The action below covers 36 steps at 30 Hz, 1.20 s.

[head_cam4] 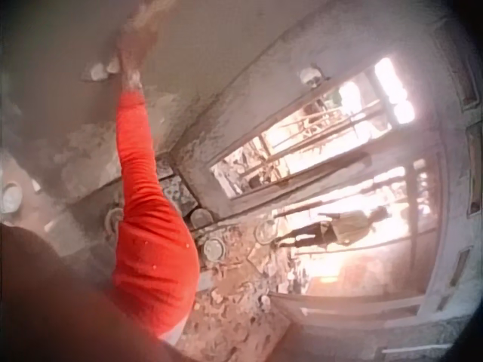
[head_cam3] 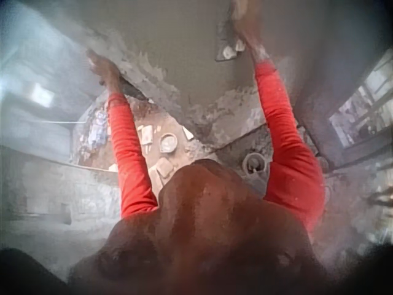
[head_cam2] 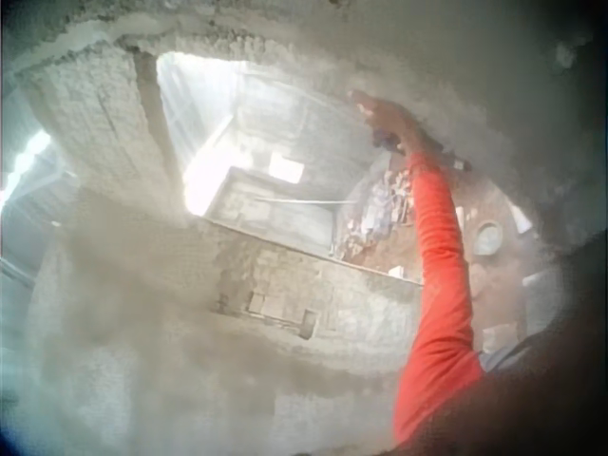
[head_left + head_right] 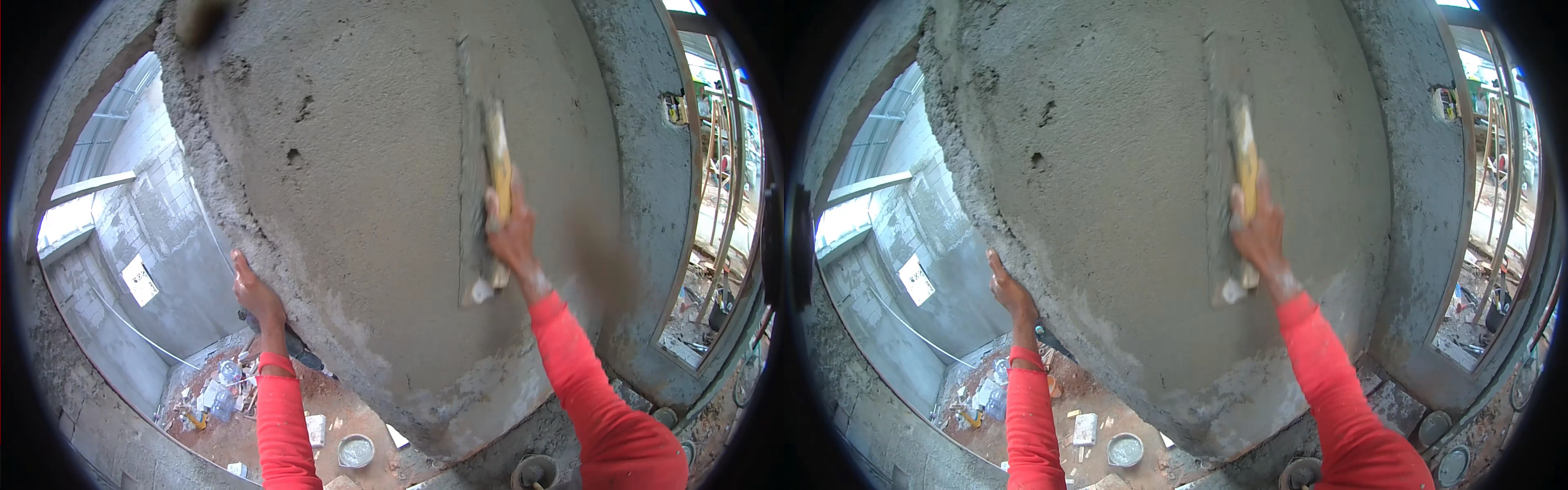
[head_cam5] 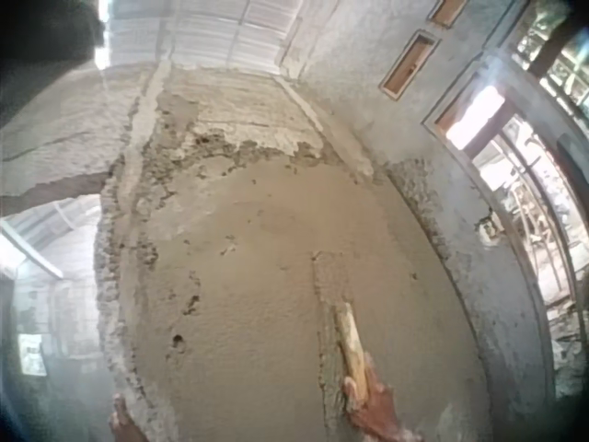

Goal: The person applies cement onto a wall using a trowel, smooths the surface with a wooden float, and scoops more cement mixture into a bucket.

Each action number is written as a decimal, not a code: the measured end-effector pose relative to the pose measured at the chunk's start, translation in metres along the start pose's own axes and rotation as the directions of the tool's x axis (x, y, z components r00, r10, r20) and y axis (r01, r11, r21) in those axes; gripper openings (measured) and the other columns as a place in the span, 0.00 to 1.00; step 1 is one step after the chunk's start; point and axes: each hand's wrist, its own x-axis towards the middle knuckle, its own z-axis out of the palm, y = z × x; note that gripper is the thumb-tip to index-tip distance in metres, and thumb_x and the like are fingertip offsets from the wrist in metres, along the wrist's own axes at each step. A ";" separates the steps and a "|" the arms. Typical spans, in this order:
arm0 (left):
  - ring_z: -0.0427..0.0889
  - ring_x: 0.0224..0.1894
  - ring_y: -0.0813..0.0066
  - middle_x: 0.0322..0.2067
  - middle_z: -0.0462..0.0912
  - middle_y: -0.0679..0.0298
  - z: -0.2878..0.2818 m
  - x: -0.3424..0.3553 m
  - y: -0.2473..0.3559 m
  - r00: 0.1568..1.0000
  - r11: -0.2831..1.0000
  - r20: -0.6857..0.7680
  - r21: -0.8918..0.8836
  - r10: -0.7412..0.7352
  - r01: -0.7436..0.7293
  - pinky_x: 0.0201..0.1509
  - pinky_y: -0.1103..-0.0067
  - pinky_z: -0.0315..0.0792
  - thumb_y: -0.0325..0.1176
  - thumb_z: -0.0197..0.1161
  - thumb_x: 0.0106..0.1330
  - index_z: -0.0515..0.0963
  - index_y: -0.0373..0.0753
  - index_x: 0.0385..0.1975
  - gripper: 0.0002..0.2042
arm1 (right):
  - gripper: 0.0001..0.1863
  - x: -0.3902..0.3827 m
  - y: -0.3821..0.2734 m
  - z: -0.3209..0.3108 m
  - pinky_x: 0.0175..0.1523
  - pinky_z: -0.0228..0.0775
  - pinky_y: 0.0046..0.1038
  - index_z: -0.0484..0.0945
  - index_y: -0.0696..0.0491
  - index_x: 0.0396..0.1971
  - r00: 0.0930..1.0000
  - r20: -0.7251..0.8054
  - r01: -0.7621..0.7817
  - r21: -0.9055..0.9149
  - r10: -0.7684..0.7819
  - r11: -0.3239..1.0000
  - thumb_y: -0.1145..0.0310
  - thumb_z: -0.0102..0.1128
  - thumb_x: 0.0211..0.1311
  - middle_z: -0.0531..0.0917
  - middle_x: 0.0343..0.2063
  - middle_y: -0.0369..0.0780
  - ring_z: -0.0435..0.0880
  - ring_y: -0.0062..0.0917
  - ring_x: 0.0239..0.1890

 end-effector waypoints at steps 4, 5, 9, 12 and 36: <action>0.82 0.56 0.58 0.54 0.85 0.46 0.002 0.003 -0.004 0.995 0.995 -0.056 0.061 0.083 -0.079 0.63 0.71 0.68 0.55 0.50 0.78 0.77 0.23 0.58 0.33 | 0.36 -0.058 -0.052 0.027 0.29 0.81 0.34 0.52 0.56 0.77 0.986 0.052 0.160 0.000 -0.160 0.987 0.62 0.54 0.75 0.86 0.40 0.56 0.84 0.31 0.21; 0.82 0.56 0.58 0.54 0.85 0.46 0.003 0.003 -0.007 0.989 0.990 -0.054 0.011 0.138 -0.137 0.63 0.71 0.68 0.54 0.49 0.79 0.77 0.23 0.58 0.33 | 0.37 -0.048 -0.070 0.034 0.28 0.80 0.34 0.52 0.56 0.77 0.971 0.144 0.190 0.022 -0.191 0.981 0.61 0.54 0.75 0.86 0.37 0.54 0.83 0.31 0.19; 0.82 0.57 0.59 0.54 0.85 0.48 -0.001 -0.004 -0.003 0.988 0.988 -0.049 0.052 0.146 -0.144 0.63 0.71 0.69 0.54 0.49 0.79 0.77 0.25 0.58 0.31 | 0.33 0.074 -0.139 0.067 0.22 0.74 0.32 0.56 0.55 0.74 0.925 0.286 0.293 -0.110 -0.252 0.950 0.55 0.50 0.78 0.82 0.24 0.41 0.77 0.28 0.16; 0.83 0.57 0.59 0.53 0.86 0.48 0.003 -0.004 -0.002 0.989 0.990 -0.060 0.022 0.139 -0.138 0.61 0.71 0.70 0.54 0.50 0.79 0.79 0.25 0.57 0.31 | 0.27 0.193 -0.148 0.070 0.22 0.73 0.31 0.66 0.55 0.66 0.965 0.161 0.236 -0.178 -0.209 0.955 0.50 0.46 0.80 0.80 0.23 0.39 0.78 0.27 0.19; 0.78 0.63 0.61 0.59 0.81 0.47 -0.005 -0.001 -0.001 1.000 0.998 -0.017 0.061 0.000 0.001 0.68 0.73 0.65 0.55 0.52 0.77 0.76 0.26 0.61 0.33 | 0.26 0.227 -0.139 0.059 0.41 0.79 0.52 0.67 0.58 0.59 0.947 0.100 0.319 -0.179 -0.306 0.931 0.57 0.57 0.71 0.86 0.31 0.54 0.87 0.53 0.35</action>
